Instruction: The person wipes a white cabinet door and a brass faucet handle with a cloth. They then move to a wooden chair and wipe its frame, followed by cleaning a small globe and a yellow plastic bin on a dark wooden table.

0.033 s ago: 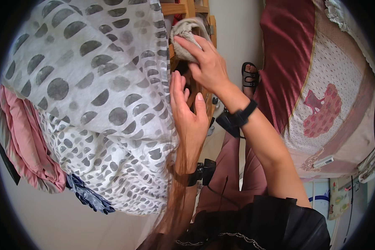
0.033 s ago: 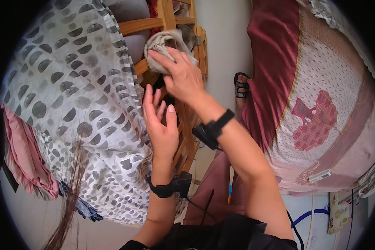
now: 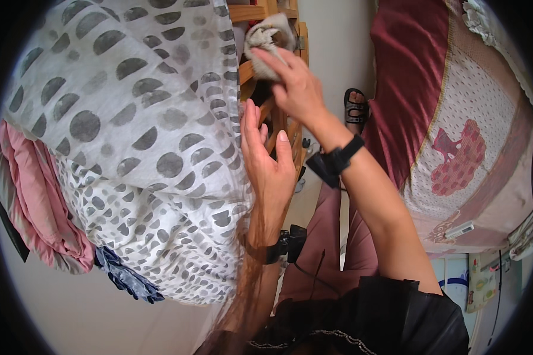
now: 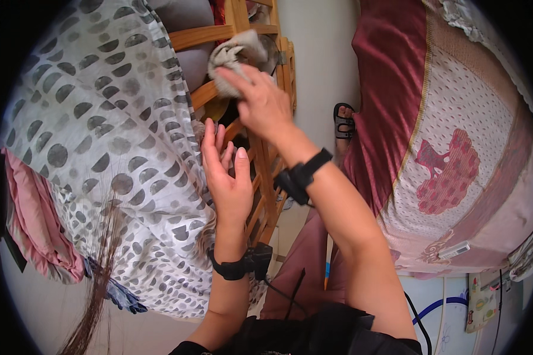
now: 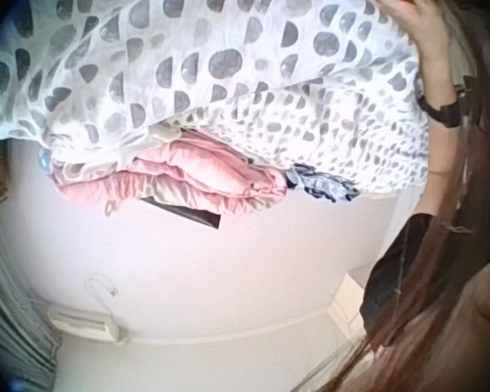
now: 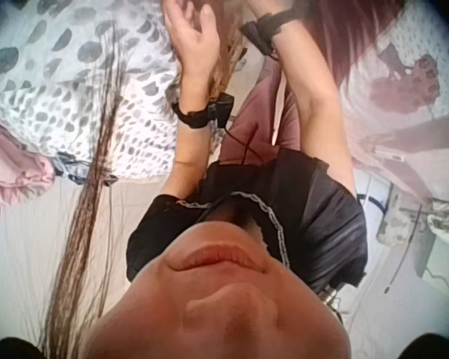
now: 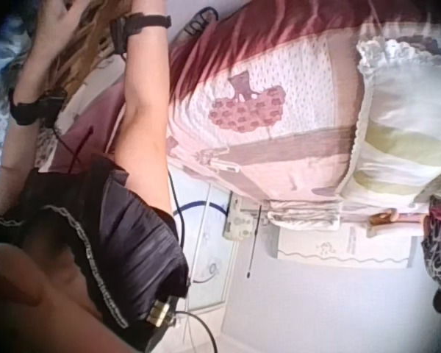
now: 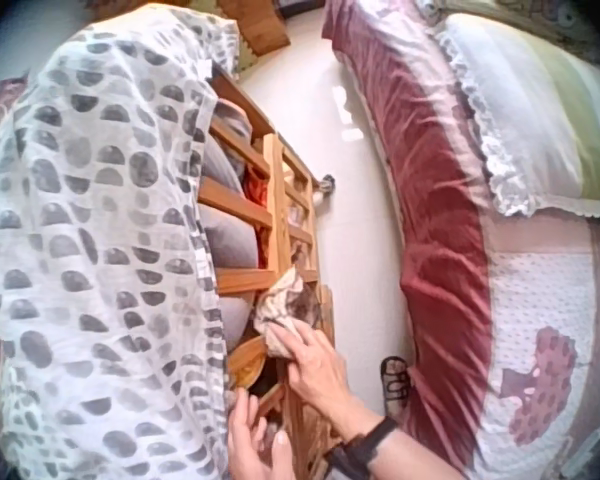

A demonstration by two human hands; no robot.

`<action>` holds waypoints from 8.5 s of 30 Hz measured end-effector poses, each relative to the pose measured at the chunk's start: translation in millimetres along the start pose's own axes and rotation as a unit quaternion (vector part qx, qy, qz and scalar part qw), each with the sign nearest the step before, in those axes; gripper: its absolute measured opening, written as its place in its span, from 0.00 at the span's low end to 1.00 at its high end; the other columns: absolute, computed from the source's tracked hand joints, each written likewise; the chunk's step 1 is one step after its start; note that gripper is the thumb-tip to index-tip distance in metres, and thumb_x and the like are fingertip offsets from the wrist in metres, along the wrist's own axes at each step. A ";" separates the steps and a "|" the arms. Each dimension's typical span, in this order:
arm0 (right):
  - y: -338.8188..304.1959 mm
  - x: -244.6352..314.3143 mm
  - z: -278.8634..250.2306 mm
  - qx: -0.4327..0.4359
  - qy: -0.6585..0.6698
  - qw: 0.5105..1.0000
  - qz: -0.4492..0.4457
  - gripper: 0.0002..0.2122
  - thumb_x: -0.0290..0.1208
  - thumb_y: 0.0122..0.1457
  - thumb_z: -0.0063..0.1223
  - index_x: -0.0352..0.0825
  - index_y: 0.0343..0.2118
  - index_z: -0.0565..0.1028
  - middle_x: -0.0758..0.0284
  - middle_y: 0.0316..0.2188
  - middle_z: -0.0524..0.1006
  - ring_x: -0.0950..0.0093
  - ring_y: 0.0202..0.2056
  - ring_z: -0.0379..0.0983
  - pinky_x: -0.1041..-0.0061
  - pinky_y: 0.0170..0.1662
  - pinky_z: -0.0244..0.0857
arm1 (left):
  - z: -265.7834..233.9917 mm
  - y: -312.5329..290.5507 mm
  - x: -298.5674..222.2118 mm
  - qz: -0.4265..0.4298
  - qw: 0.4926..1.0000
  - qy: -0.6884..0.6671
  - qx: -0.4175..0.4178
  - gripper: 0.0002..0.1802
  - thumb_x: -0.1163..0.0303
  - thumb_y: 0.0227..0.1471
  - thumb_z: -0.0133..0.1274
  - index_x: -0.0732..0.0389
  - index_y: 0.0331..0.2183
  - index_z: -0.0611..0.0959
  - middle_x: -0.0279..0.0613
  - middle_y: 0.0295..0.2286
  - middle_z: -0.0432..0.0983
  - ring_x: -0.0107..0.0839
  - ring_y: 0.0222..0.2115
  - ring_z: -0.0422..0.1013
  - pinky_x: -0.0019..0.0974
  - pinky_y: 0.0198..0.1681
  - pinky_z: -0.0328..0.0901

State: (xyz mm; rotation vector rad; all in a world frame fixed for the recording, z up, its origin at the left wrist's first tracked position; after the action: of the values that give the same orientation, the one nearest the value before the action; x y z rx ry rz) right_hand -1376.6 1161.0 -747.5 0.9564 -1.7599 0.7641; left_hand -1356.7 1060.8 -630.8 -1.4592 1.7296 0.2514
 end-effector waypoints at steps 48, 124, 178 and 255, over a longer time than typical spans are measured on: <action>73.2 40.7 -23.6 -0.116 0.042 0.991 0.058 0.19 0.28 0.49 0.57 0.39 0.47 0.78 0.63 0.39 0.76 0.57 0.39 0.76 0.65 0.42 0.71 | -80.8 49.6 -104.0 0.210 0.937 0.214 -0.178 0.23 0.75 0.59 0.48 0.63 0.57 0.75 0.55 0.59 0.65 0.49 0.59 0.63 0.45 0.62 0.55; 209.9 0.7 -71.9 -0.123 0.078 0.969 0.201 0.24 0.27 0.49 0.53 0.39 0.54 0.76 0.56 0.49 0.78 0.58 0.50 0.75 0.68 0.54 0.66 | -85.0 158.6 -243.9 0.354 0.935 0.005 -0.007 0.24 0.86 0.44 0.52 0.56 0.44 0.80 0.51 0.50 0.70 0.55 0.53 0.69 0.48 0.55 0.68; 414.3 160.3 -146.6 -0.058 0.187 0.973 -0.121 0.23 0.23 0.39 0.57 0.44 0.43 0.82 0.63 0.40 0.80 0.61 0.44 0.72 0.62 0.49 0.67 | -73.5 336.2 -360.6 0.156 0.946 0.267 -0.101 0.28 0.72 0.54 0.55 0.62 0.57 0.73 0.56 0.64 0.55 0.57 0.67 0.45 0.55 0.67 0.43; 521.2 210.0 -109.4 0.416 0.352 0.777 0.315 0.19 0.17 0.53 0.43 0.35 0.49 0.73 0.77 0.35 0.73 0.86 0.33 0.67 0.86 0.36 0.60 | -175.9 419.4 -383.9 -0.025 0.998 -0.064 0.014 0.22 0.76 0.53 0.58 0.64 0.51 0.78 0.48 0.49 0.77 0.34 0.40 0.79 0.32 0.37 0.75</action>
State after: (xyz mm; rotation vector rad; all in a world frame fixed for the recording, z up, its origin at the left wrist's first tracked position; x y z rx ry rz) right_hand -1827.8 1454.7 -553.1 0.4280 -0.9903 2.1396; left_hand -1820.7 1353.6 -400.1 -1.4333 1.5867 0.2873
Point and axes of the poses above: each hand's wrist, its own y-axis towards the middle knuckle, its own z-axis out of the palm, x = y × z, the point moved 5 cm from there along y, towards the middle knuckle
